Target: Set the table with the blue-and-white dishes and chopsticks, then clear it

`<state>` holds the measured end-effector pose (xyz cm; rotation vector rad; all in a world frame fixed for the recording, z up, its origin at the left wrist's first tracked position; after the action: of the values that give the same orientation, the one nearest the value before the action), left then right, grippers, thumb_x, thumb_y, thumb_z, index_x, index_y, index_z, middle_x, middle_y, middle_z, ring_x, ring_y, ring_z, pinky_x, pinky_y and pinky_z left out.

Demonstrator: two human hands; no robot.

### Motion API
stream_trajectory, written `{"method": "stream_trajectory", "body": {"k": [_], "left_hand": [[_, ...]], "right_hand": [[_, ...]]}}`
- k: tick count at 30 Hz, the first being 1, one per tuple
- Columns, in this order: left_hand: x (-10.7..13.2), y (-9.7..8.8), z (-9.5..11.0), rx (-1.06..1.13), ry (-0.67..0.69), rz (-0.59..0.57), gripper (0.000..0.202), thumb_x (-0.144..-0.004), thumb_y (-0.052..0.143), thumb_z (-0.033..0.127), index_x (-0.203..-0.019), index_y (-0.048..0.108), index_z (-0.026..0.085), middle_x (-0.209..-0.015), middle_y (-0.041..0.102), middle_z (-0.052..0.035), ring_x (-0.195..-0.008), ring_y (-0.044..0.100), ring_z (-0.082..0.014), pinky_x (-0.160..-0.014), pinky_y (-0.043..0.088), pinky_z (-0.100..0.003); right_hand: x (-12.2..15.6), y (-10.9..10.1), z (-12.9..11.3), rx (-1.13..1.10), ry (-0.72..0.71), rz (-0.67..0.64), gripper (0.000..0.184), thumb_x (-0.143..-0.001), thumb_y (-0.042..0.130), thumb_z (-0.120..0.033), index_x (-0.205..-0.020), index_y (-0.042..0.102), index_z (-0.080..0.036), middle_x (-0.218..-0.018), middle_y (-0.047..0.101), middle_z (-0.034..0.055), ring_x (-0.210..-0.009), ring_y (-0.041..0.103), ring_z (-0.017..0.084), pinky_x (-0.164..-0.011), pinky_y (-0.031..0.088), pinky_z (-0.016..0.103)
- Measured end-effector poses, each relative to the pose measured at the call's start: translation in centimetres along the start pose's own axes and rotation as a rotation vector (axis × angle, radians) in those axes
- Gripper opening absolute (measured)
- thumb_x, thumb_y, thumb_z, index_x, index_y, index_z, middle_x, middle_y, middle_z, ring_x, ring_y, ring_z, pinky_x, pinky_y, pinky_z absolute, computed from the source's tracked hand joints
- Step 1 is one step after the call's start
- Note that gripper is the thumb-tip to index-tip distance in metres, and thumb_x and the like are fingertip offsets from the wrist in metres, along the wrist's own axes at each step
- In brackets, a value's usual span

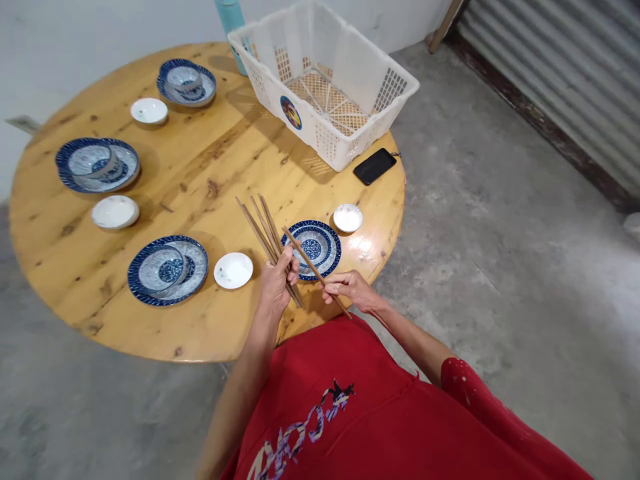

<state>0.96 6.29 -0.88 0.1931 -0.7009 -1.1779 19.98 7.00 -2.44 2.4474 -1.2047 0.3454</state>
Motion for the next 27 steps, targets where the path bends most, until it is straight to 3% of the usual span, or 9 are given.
{"method": "stream_trajectory", "body": {"k": [3, 6, 9, 12, 19, 27], "left_hand": [[-0.4, 0.6, -0.1, -0.004, 0.01, 0.017, 0.04, -0.076, 0.076, 0.04, -0.106, 0.07, 0.013, -0.055, 0.049, 0.006, -0.04, 0.032, -0.0012, -0.036, 0.024, -0.015], [-0.2, 0.3, 0.0, -0.04, 0.023, 0.056, 0.04, -0.077, 0.075, 0.04, -0.106, 0.071, 0.013, -0.056, 0.049, 0.0055, -0.041, 0.032, -0.0011, -0.036, 0.024, -0.014], [0.5, -0.4, 0.1, -0.072, 0.033, 0.126, 0.04, -0.077, 0.074, 0.04, -0.105, 0.07, 0.012, -0.057, 0.049, 0.0052, -0.041, 0.032, -0.0007, -0.037, 0.024, -0.013], [1.2, -1.5, 0.1, -0.056, 0.036, 0.193, 0.041, -0.076, 0.075, 0.04, -0.105, 0.07, 0.011, -0.058, 0.049, 0.0056, -0.041, 0.032, -0.0001, -0.037, 0.024, -0.012], [2.1, -3.6, -0.1, -0.025, 0.026, 0.265, 0.041, -0.074, 0.077, 0.038, -0.104, 0.068, 0.011, -0.057, 0.05, 0.006, -0.039, 0.032, 0.0004, -0.036, 0.024, -0.011], [2.9, -4.0, -0.2, -0.028, 0.019, 0.287, 0.042, -0.073, 0.078, 0.039, -0.103, 0.069, 0.011, -0.057, 0.05, 0.0057, -0.039, 0.033, 0.0004, -0.036, 0.024, -0.011]], "right_hand": [[-1.3, -3.4, -1.0, 0.137, -0.07, 0.17, 0.033, -0.08, 0.068, -0.044, -0.089, 0.072, -0.012, -0.077, 0.07, 0.0052, -0.066, 0.065, 0.017, -0.07, 0.05, 0.029], [-3.4, -7.1, -2.4, 0.558, -0.098, 0.394, 0.028, -0.089, 0.056, -0.037, -0.093, 0.072, -0.014, -0.083, 0.071, 0.0063, -0.077, 0.067, 0.019, -0.074, 0.048, 0.029], [-5.7, -9.7, -3.5, 1.102, 0.036, 0.589, 0.029, -0.094, 0.048, -0.033, -0.1, 0.071, -0.017, -0.096, 0.072, 0.0102, -0.093, 0.066, 0.024, -0.08, 0.045, 0.03], [-7.7, -10.5, -3.7, 1.424, 0.18, 0.637, 0.031, -0.097, 0.043, -0.031, -0.107, 0.068, -0.017, -0.109, 0.069, 0.0152, -0.1, 0.064, 0.027, -0.081, 0.044, 0.032], [-9.2, -9.9, -2.2, 1.607, 0.21, 0.584, 0.035, -0.101, 0.033, -0.025, -0.113, 0.062, -0.013, -0.111, 0.063, 0.018, -0.097, 0.065, 0.027, -0.078, 0.045, 0.032], [-9.1, -9.8, -2.9, 1.574, 0.301, 0.629, 0.038, -0.101, 0.036, -0.039, -0.12, 0.064, -0.021, -0.115, 0.056, 0.0159, -0.096, 0.064, 0.027, -0.076, 0.045, 0.034]]}}
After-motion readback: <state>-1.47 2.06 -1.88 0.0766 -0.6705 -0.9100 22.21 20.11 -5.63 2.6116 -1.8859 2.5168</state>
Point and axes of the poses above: each hand's wrist, its own x-axis away from the middle knuckle, its own y-axis out of the palm, z = x × y, the point moved 1 cm from there along -x, towards the middle knuckle
